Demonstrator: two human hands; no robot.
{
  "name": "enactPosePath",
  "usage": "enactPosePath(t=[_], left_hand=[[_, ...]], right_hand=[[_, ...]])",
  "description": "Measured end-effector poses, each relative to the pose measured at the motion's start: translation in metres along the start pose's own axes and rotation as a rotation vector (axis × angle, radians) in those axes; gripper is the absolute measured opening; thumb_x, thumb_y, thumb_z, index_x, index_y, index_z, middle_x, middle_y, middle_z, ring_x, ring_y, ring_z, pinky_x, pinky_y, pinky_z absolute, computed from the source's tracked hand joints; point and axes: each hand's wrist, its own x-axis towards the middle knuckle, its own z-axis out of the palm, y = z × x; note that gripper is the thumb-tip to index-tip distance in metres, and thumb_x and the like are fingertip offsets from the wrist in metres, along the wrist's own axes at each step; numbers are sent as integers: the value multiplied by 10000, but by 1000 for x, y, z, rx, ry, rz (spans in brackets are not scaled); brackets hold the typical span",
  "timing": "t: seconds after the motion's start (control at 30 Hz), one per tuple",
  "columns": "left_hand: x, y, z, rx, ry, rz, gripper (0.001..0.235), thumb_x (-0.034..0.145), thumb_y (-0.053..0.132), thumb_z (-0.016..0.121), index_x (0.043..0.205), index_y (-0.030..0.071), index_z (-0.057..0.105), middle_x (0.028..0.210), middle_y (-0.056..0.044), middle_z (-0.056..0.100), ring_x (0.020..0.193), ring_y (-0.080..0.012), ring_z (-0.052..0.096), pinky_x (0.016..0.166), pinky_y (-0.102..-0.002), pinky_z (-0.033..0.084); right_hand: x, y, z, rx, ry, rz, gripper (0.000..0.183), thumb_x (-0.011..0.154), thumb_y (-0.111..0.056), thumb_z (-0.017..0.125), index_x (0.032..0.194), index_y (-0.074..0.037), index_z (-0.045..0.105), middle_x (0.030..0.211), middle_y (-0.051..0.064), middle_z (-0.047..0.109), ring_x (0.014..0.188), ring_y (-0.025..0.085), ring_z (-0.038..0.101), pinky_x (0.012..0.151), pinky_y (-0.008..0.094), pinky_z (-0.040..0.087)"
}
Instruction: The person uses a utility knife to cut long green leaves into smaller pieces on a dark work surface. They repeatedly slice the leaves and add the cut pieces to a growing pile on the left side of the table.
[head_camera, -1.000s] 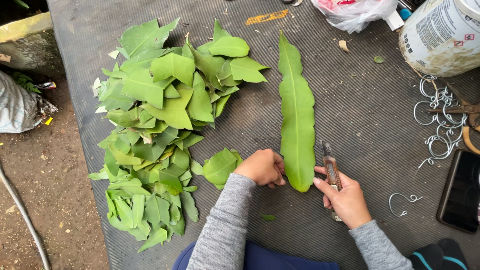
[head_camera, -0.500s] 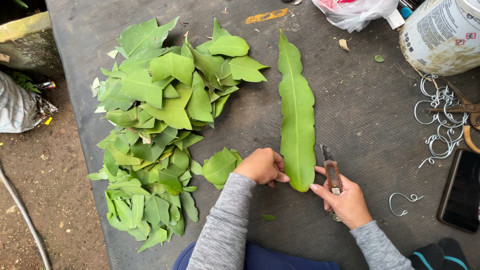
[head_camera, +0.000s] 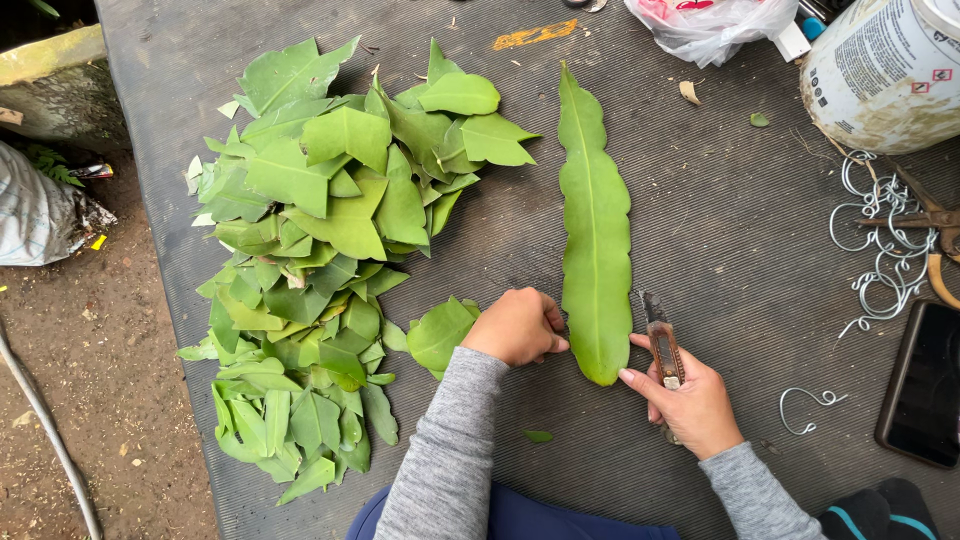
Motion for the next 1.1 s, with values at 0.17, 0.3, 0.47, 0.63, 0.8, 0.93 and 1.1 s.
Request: enactPosePath(t=[0.17,0.3,0.47,0.63,0.8,0.93,1.1], left_hand=[[-3,8,-1,58,81,38,306,755,207,839,1020,69,769,924,-90,792,871,-242,763,809,-367,596],[-4,16,7,82,148,-15,323,727,250,870,965,64,754,926,-105,771,904,-285,743,819,-408,581],[-3,21,31,57,338,-40,303,692,155,858,933,42,713,926,-132,751,888,-337,730,769,-446,589],[0,15,38,51,371,9,257,705,84,806,935,28,705,922,-157,752,883,-352,733,767,-443,595],[2,16,36,75,412,17,275,712,89,812,956,24,701,933,-173,742,892,-369,718,769,-466,582],[2,17,35,67,380,-7,285,715,83,798,978,32,703,939,-163,746,892,-357,727,774,-456,590],[3,17,32,60,370,-20,281,720,83,793,980,32,701,945,-161,746,893,-356,727,774,-454,590]], right_hand=[[-1,-1,0,-16,3,3,549,772,-126,818,1307,-103,698,619,-34,527,417,85,526,391,258,463],[1,0,-1,-39,-7,-3,538,777,-135,818,1302,-101,702,608,-13,549,412,94,527,394,260,462],[3,-3,-10,-34,-7,3,526,832,-167,774,1338,-84,659,649,0,596,441,106,543,406,287,472],[0,-15,-25,-395,47,-259,577,917,-170,636,1459,-111,448,869,51,716,539,137,688,528,308,588],[-7,-32,-30,-792,42,-692,638,936,-141,584,1544,-198,398,1052,50,679,652,193,685,592,340,599],[-8,-39,-27,-977,19,-584,642,931,-157,607,1530,-277,412,850,15,623,538,204,644,550,335,597],[-10,-43,-25,-992,40,-657,639,905,-152,627,1506,-278,448,808,26,595,526,219,634,536,355,583]])
